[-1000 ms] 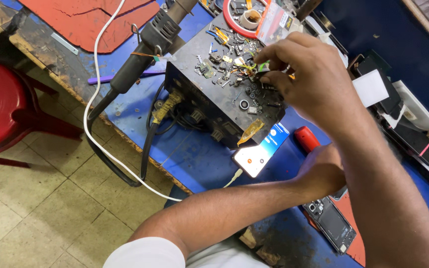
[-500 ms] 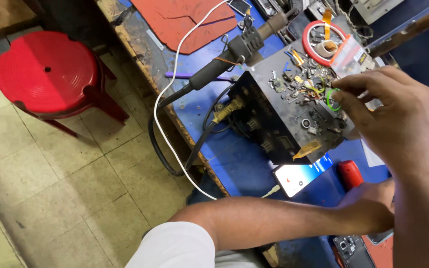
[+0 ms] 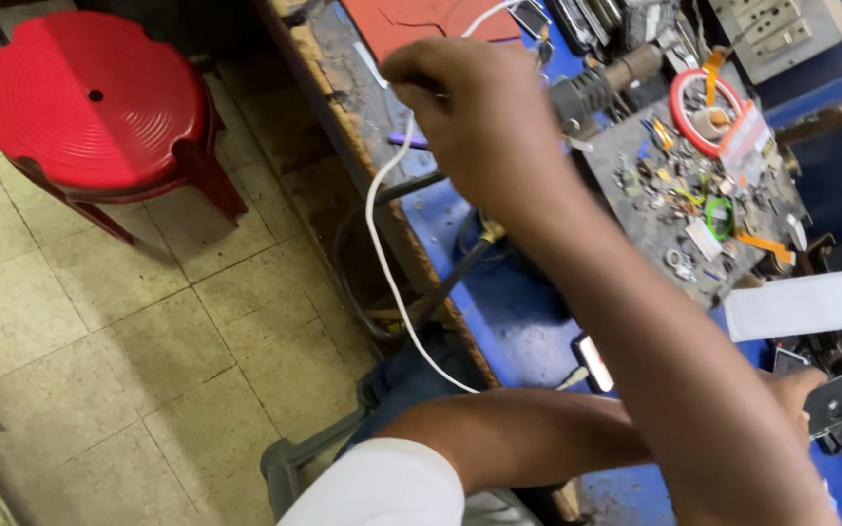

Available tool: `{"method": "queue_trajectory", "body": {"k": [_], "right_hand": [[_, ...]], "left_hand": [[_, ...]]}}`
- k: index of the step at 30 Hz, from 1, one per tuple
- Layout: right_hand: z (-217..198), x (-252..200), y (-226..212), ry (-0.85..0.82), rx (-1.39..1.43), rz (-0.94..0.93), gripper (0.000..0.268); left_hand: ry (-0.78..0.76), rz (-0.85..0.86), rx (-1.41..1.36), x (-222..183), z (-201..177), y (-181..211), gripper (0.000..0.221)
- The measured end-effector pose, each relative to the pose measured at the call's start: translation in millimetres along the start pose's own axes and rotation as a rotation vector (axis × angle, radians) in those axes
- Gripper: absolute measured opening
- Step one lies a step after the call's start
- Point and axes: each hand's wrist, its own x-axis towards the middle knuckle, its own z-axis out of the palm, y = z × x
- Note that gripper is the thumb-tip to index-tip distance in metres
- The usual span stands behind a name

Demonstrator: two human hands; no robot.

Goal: The person handles a mobile phone's internal components, removing and positioning a back panel and small internal parts on a blue workbench using a small metal tool and their hands.

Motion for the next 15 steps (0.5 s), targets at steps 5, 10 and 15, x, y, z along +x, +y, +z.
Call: {"method": "queue_trajectory", "body": {"k": [5,10,15], "right_hand": [[95,42,42,-0.057,-0.401,0.028,0.013],[131,47,63,-0.042,-0.568,-0.011,0.018],[129,45,74,0.023,-0.459,0.156,0.014]], "left_hand": [[0.034,0.014,-0.007,1,-11,11,0.035],[0.009,0.064,-0.057,-2,-19,27,0.033],[-0.055,0.03,-0.131,-5,-30,33,0.048]]}}
